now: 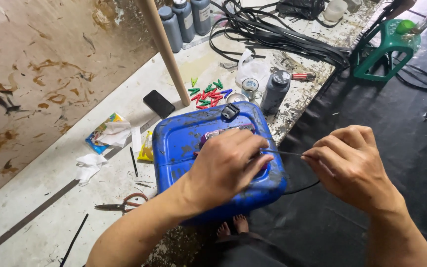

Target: The person repeatedly rubs thin black rubber strips on a heated surface to soften and shape them, then hangs the strips on a wall rack using colored clips. The process is repeated for multiple strips.

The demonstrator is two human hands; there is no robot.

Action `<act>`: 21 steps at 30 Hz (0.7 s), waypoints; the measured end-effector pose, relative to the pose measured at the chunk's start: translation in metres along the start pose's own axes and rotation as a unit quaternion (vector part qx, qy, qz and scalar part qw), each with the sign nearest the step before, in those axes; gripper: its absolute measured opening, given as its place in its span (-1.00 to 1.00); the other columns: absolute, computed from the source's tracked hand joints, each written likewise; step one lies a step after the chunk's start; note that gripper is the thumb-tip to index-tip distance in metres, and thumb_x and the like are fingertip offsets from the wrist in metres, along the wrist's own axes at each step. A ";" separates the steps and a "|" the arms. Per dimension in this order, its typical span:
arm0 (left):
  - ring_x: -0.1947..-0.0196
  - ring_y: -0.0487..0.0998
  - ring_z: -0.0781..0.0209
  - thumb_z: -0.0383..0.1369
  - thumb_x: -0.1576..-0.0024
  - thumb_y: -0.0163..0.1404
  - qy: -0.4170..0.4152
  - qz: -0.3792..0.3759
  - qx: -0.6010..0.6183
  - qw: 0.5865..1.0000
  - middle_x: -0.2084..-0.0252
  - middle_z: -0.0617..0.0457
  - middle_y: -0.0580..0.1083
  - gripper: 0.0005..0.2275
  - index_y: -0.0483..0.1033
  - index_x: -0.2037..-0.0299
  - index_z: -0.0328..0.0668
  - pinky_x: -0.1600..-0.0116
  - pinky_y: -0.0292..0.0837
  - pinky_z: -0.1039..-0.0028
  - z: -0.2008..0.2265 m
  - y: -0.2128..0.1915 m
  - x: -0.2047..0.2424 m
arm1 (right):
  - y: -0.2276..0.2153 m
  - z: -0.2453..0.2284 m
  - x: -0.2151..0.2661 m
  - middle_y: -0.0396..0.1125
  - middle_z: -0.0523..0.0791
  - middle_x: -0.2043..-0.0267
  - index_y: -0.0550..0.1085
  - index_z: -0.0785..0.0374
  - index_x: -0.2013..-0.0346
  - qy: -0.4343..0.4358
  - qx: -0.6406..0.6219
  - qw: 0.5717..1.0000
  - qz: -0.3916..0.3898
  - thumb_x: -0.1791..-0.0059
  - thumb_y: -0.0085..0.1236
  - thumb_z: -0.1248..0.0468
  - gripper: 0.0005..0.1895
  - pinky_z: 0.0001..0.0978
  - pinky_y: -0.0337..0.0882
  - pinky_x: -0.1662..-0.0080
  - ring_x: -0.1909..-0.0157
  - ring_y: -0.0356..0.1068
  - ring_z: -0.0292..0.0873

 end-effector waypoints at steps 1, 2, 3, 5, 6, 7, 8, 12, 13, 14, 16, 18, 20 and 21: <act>0.38 0.47 -0.08 -0.36 -0.26 0.07 -0.034 0.024 0.007 0.999 0.38 -0.07 0.45 -0.87 0.44 0.26 -0.22 0.23 0.33 0.20 0.004 -0.008 0.006 | -0.002 -0.005 -0.001 0.41 -0.29 0.30 0.48 0.05 0.37 -0.006 -0.005 1.000 0.001 -0.06 0.23 0.24 -0.87 -0.15 0.17 -0.01 0.17 0.32 -0.07; 0.44 0.51 -0.02 -0.34 -0.26 0.07 -0.068 0.048 0.015 0.996 0.43 -0.02 0.48 -0.84 0.47 0.34 -0.19 0.28 0.36 0.24 0.009 -0.015 0.013 | -0.005 -0.011 -0.002 0.40 -0.27 0.30 0.48 0.08 0.39 -0.011 -0.011 1.000 0.001 -0.04 0.26 0.22 -0.85 -0.14 0.18 0.01 0.19 0.30 -0.07; 0.44 0.51 -0.02 -0.34 -0.26 0.07 -0.072 0.050 0.012 0.996 0.43 -0.02 0.48 -0.84 0.47 0.34 -0.19 0.28 0.36 0.24 0.015 -0.013 0.019 | -0.009 -0.017 -0.005 0.40 -0.27 0.30 0.48 0.08 0.39 -0.015 -0.014 1.000 0.001 -0.04 0.26 0.22 -0.85 -0.14 0.18 0.01 0.19 0.30 -0.07; 0.51 0.55 0.04 -0.35 -0.19 0.18 -0.128 0.110 0.006 0.986 0.47 0.00 0.53 -0.84 0.53 0.39 -0.21 0.35 0.38 0.26 0.020 -0.016 0.034 | -0.019 -0.029 -0.010 0.39 -0.28 0.35 0.45 0.10 0.44 -0.020 -0.032 0.999 0.013 -0.04 0.24 0.26 -0.81 -0.15 0.20 0.02 0.23 0.29 -0.08; 0.51 0.55 0.04 -0.35 -0.19 0.18 -0.134 0.115 0.004 0.984 0.47 0.00 0.53 -0.84 0.53 0.39 -0.21 0.35 0.38 0.26 0.023 -0.014 0.038 | -0.021 -0.035 -0.013 0.39 -0.28 0.35 0.45 0.10 0.44 -0.027 -0.036 0.999 0.011 -0.04 0.24 0.26 -0.81 -0.15 0.20 0.02 0.23 0.29 -0.08; 0.54 0.55 0.11 -0.33 -0.16 0.20 -0.178 0.141 0.003 0.974 0.49 0.05 0.54 -0.83 0.55 0.41 -0.20 0.37 0.39 0.31 0.021 -0.015 0.046 | -0.025 -0.042 -0.016 0.38 -0.26 0.36 0.45 0.11 0.46 -0.043 -0.049 0.998 0.024 -0.05 0.19 0.25 -0.80 -0.15 0.21 0.04 0.25 0.29 -0.07; 0.57 0.55 0.18 -0.31 -0.14 0.21 -0.221 0.168 0.003 0.961 0.50 0.10 0.55 -0.83 0.56 0.43 -0.19 0.40 0.40 0.37 0.021 -0.016 0.053 | -0.031 -0.049 -0.018 0.37 -0.24 0.37 0.45 0.12 0.48 -0.058 -0.062 0.996 0.037 -0.07 0.14 0.23 -0.78 -0.14 0.22 0.06 0.28 0.29 -0.06; 0.60 0.53 0.31 -0.31 -0.11 0.23 -0.316 0.242 -0.033 0.917 0.51 0.16 0.56 -0.84 0.56 0.46 -0.13 0.43 0.41 0.47 0.038 -0.021 0.077 | -0.034 -0.075 -0.016 0.38 -0.23 0.37 0.45 0.12 0.45 -0.127 -0.110 0.984 0.067 -0.06 0.13 0.25 -0.82 -0.16 0.24 0.10 0.30 0.28 -0.09; 0.62 0.51 0.34 -0.31 -0.12 0.21 -0.348 0.262 -0.047 0.899 0.55 0.18 0.54 -0.82 0.53 0.49 -0.10 0.43 0.40 0.50 0.042 -0.023 0.084 | -0.034 -0.079 -0.015 0.39 -0.24 0.37 0.45 0.11 0.43 -0.134 -0.118 0.981 0.080 -0.06 0.15 0.24 -0.83 -0.16 0.24 0.07 0.31 0.29 -0.10; 0.64 0.48 0.38 -0.31 -0.12 0.19 -0.380 0.281 -0.061 0.879 0.59 0.20 0.51 -0.80 0.51 0.53 -0.07 0.44 0.39 0.52 0.047 -0.024 0.090 | -0.034 -0.082 -0.014 0.40 -0.24 0.38 0.45 0.09 0.42 -0.142 -0.127 0.977 0.093 -0.05 0.17 0.24 -0.84 -0.17 0.24 0.05 0.31 0.30 -0.11; 0.65 0.46 0.37 -0.35 -0.12 0.17 -0.401 0.311 -0.095 0.856 0.59 0.19 0.50 -0.81 0.50 0.52 -0.09 0.46 0.38 0.51 0.062 -0.022 0.096 | -0.036 -0.089 -0.013 0.37 -0.23 0.40 0.41 0.11 0.47 -0.177 -0.155 0.965 0.114 -0.06 0.15 0.27 -0.80 -0.19 0.24 0.08 0.34 0.27 -0.12; 0.67 0.44 0.35 -0.38 -0.13 0.14 -0.425 0.334 -0.126 0.832 0.59 0.18 0.49 -0.83 0.49 0.51 -0.11 0.48 0.36 0.50 0.080 -0.018 0.105 | -0.036 -0.097 -0.006 0.34 -0.22 0.42 0.36 0.13 0.51 -0.205 -0.186 0.952 0.128 -0.06 0.12 0.29 -0.75 -0.22 0.25 0.11 0.37 0.25 -0.12; 0.72 0.24 0.45 -0.41 -0.15 0.12 -0.462 0.353 -0.105 0.807 0.61 0.21 0.43 -0.82 0.49 0.51 -0.14 0.60 0.15 0.53 0.093 -0.011 0.112 | -0.035 -0.098 0.004 0.34 -0.25 0.41 0.38 0.11 0.49 -0.218 -0.226 0.940 0.134 -0.06 0.16 0.28 -0.76 -0.22 0.26 0.13 0.34 0.25 -0.14; 0.72 0.24 0.45 -0.41 -0.15 0.12 -0.470 0.359 -0.116 0.798 0.61 0.21 0.43 -0.82 0.49 0.51 -0.14 0.60 0.15 0.53 0.101 -0.009 0.117 | -0.032 -0.098 0.008 0.34 -0.25 0.41 0.38 0.11 0.49 -0.229 -0.238 0.934 0.136 -0.06 0.16 0.28 -0.76 -0.22 0.26 0.13 0.34 0.25 -0.14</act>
Point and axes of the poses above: each hand's wrist, its own x-axis away from the middle knuckle, its own y-axis out of the palm, z = x × y, the point moved 9 cm from there along -x, towards the middle knuckle
